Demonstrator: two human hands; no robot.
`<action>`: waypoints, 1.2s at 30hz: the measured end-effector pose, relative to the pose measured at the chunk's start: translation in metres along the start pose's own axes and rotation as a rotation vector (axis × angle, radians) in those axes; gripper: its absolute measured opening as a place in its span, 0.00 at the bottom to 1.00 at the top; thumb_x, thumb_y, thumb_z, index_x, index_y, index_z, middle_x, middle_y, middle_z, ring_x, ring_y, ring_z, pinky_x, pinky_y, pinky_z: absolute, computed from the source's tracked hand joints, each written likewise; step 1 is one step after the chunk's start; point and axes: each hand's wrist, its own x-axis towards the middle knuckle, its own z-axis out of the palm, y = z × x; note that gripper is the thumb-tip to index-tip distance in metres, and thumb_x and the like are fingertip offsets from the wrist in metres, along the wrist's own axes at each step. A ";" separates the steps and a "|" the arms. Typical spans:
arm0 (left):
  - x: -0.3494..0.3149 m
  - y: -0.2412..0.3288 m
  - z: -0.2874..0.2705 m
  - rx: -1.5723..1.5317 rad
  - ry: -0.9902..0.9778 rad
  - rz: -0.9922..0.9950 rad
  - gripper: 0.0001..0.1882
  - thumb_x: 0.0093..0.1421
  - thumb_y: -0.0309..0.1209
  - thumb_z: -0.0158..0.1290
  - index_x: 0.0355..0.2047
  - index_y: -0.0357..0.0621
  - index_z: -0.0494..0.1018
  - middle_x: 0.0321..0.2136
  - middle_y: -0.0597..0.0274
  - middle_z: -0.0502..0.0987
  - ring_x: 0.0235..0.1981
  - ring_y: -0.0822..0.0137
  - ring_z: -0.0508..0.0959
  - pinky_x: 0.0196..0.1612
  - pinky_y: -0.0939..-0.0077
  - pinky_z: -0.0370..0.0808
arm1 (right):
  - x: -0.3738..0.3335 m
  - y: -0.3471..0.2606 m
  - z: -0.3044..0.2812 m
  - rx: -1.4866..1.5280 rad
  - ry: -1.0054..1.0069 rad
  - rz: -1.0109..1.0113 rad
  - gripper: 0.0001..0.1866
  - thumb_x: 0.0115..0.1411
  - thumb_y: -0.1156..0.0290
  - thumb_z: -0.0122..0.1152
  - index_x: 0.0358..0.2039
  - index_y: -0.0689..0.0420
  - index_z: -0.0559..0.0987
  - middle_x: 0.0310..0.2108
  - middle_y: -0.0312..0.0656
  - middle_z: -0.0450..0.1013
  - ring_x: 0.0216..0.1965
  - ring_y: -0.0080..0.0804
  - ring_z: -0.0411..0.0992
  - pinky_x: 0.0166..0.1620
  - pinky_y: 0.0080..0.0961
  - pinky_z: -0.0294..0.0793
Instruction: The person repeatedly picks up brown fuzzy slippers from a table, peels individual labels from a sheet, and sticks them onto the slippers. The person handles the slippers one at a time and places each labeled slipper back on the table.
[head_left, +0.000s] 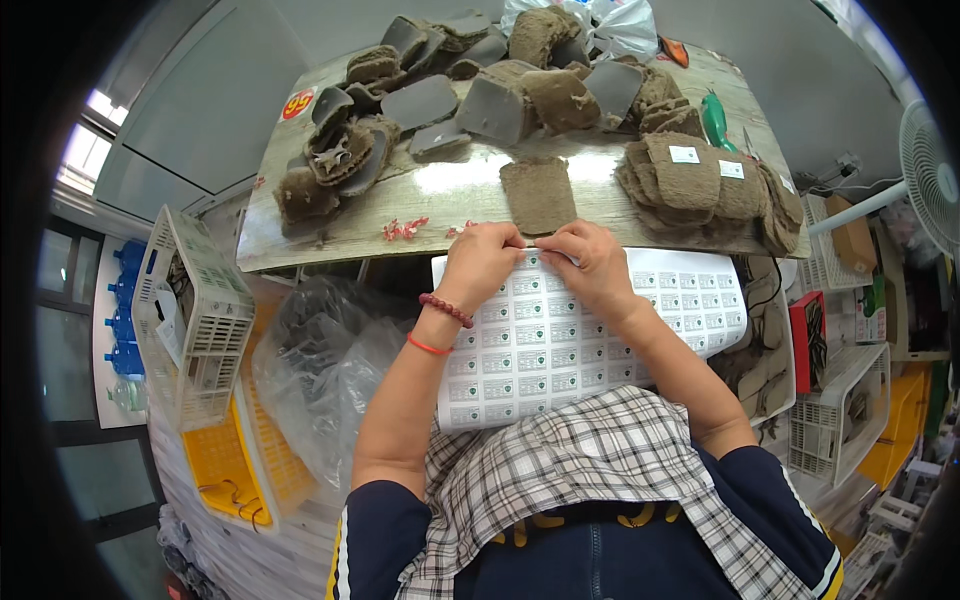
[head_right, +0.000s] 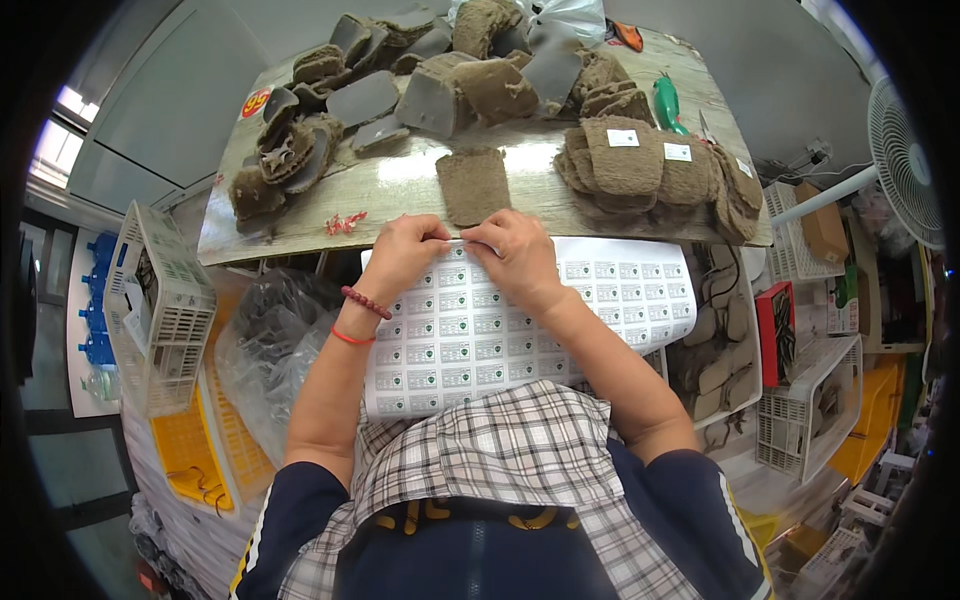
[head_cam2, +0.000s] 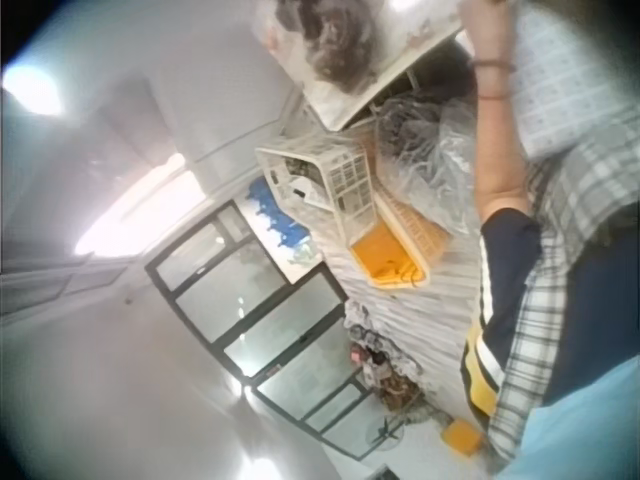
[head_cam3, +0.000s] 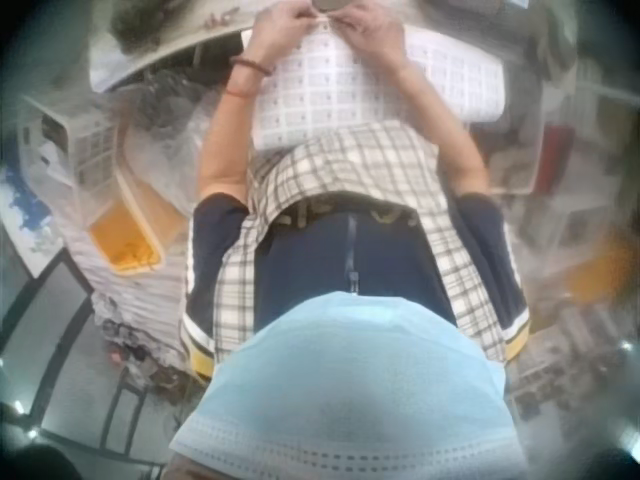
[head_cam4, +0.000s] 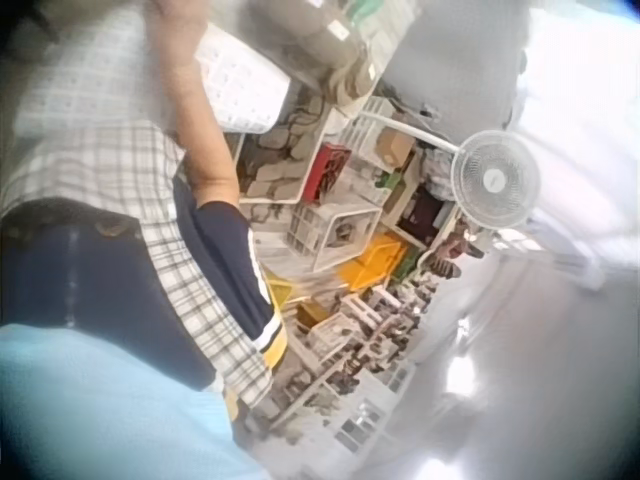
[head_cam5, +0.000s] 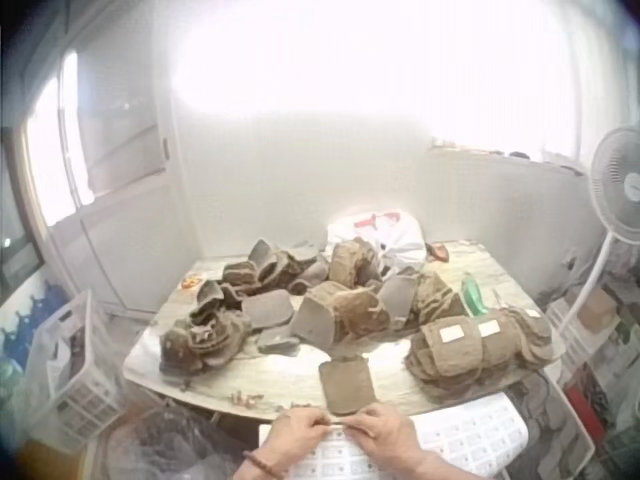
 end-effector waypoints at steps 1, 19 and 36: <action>0.001 -0.002 0.003 0.015 0.023 0.039 0.09 0.52 0.29 0.59 0.32 0.37 0.80 0.25 0.55 0.81 0.28 0.63 0.79 0.35 0.69 0.75 | -0.001 0.001 0.005 -0.010 0.033 -0.038 0.07 0.51 0.71 0.68 0.33 0.50 0.85 0.30 0.36 0.77 0.32 0.37 0.75 0.36 0.32 0.74; 0.006 -0.018 -0.007 -0.027 -0.064 -0.047 0.08 0.54 0.21 0.50 0.31 0.34 0.78 0.29 0.47 0.80 0.34 0.52 0.80 0.38 0.63 0.75 | -0.014 0.002 0.020 0.198 0.129 0.119 0.06 0.53 0.78 0.64 0.32 0.58 0.77 0.39 0.42 0.74 0.38 0.39 0.74 0.38 0.30 0.75; 0.000 -0.022 -0.003 -0.121 -0.056 -0.004 0.07 0.54 0.19 0.53 0.34 0.34 0.78 0.29 0.51 0.81 0.33 0.58 0.80 0.38 0.68 0.75 | -0.009 -0.005 0.028 0.128 0.076 0.152 0.05 0.49 0.75 0.68 0.28 0.53 0.81 0.34 0.36 0.75 0.37 0.36 0.74 0.38 0.29 0.74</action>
